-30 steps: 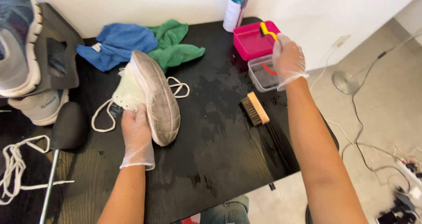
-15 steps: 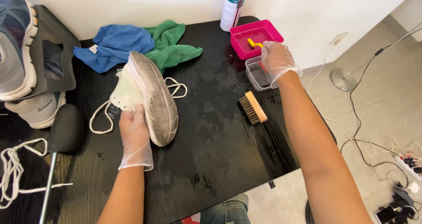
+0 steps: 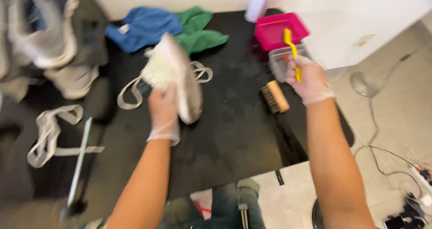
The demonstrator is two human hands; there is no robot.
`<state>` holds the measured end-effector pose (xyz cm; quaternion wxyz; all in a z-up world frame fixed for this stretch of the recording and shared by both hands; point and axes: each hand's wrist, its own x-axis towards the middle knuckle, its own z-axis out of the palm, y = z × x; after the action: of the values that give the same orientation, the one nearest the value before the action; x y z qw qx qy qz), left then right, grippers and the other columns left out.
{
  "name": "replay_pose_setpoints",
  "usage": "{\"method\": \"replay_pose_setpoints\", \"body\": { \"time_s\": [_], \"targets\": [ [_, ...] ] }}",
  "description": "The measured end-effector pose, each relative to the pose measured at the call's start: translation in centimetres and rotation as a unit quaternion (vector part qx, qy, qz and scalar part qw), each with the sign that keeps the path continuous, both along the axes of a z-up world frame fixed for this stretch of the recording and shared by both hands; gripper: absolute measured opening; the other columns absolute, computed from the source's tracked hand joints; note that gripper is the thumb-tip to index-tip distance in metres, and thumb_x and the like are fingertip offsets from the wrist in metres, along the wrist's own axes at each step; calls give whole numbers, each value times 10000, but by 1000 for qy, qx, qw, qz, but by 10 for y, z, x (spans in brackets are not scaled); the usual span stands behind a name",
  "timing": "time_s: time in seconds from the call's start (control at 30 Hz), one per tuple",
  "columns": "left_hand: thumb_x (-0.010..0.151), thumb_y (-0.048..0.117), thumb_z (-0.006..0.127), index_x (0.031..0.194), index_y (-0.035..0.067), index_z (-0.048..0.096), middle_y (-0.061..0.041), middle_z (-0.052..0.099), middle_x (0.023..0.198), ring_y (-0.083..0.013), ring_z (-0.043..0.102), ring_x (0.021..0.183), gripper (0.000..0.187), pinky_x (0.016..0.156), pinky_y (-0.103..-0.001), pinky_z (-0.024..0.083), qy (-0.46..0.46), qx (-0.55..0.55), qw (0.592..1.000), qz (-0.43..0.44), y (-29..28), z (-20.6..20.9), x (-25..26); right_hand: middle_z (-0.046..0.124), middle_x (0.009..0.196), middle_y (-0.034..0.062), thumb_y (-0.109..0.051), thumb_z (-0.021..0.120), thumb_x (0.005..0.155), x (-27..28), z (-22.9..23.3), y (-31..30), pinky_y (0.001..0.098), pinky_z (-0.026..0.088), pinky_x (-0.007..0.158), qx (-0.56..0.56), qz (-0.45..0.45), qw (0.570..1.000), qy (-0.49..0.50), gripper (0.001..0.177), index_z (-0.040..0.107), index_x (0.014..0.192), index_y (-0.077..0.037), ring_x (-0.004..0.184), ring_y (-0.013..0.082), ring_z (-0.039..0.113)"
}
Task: Cleaning the sole of a white sneaker using a small brush and cleaning solution.
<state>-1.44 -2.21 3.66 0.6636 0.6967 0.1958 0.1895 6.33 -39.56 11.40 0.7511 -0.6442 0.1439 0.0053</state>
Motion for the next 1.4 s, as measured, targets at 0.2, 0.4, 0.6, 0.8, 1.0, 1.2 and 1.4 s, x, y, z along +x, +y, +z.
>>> {"method": "replay_pose_setpoints", "body": {
  "time_s": [0.2, 0.4, 0.6, 0.8, 1.0, 1.2, 1.4],
  "targets": [
    [989, 329, 616, 1337, -15, 605, -234, 639, 1329, -340, 574, 1305, 490, 1102, -475, 472, 0, -4, 1000, -30, 12, 1, -12, 446, 814, 50, -188, 523, 976, -113, -9, 84, 324, 335, 679, -319, 136, 930, -119, 94, 582, 983, -114, 785, 200, 449],
    [1078, 367, 526, 1538, 2, 345, -195, 424, 1568, -271, 373, 1477, 615, 1237, -437, 334, 19, -58, 996, -71, 19, -38, 4, 652, 843, 50, -413, 447, 1059, -160, -43, 182, 397, 543, 716, -387, 169, 905, -55, 288, 627, 1085, -190, 776, 225, 664],
    [1072, 391, 453, 1566, -57, 243, -235, 320, 1619, -275, 262, 1531, 699, 1290, -400, 229, 69, -71, 990, -101, 23, 11, -15, 479, 1326, 164, -169, 365, 1072, -183, 0, 232, 426, 465, 1005, -311, 211, 921, -101, 439, 448, 1500, -115, 1196, 266, 488],
    [1066, 331, 464, 1504, -72, 367, -266, 432, 1545, -309, 338, 1496, 603, 1260, -428, 291, 44, -46, 994, -89, 21, -13, 0, 463, 1552, 192, -177, 357, 1052, -148, -3, 244, 493, 320, 1213, -371, 201, 897, -132, 506, 423, 1549, -104, 1436, 339, 432],
    [1077, 272, 460, 1456, -134, 398, -338, 475, 1472, -392, 358, 1464, 560, 1241, -495, 303, 11, -26, 996, -86, 23, -3, -5, 571, 1434, 256, -189, 369, 1042, -185, 23, 260, 534, 389, 1144, -392, 193, 890, -128, 474, 513, 1472, -51, 1333, 406, 537],
    [1078, 256, 462, 1466, -111, 379, -330, 442, 1496, -391, 316, 1481, 541, 1241, -498, 279, 12, -30, 994, -103, 21, 1, -5, 516, 1511, 200, -170, 359, 1041, -109, 8, 256, 467, 320, 1215, -401, 222, 873, -168, 503, 463, 1520, -57, 1421, 322, 458],
    [1062, 256, 480, 1422, -76, 457, -295, 530, 1446, -349, 410, 1437, 490, 1212, -496, 327, 4, -27, 996, -81, 21, -9, -2, 503, 1501, 228, -124, 389, 1003, -183, 41, 257, 502, 330, 1193, -397, 260, 874, -104, 522, 461, 1513, -33, 1406, 359, 455]
  ]
}}
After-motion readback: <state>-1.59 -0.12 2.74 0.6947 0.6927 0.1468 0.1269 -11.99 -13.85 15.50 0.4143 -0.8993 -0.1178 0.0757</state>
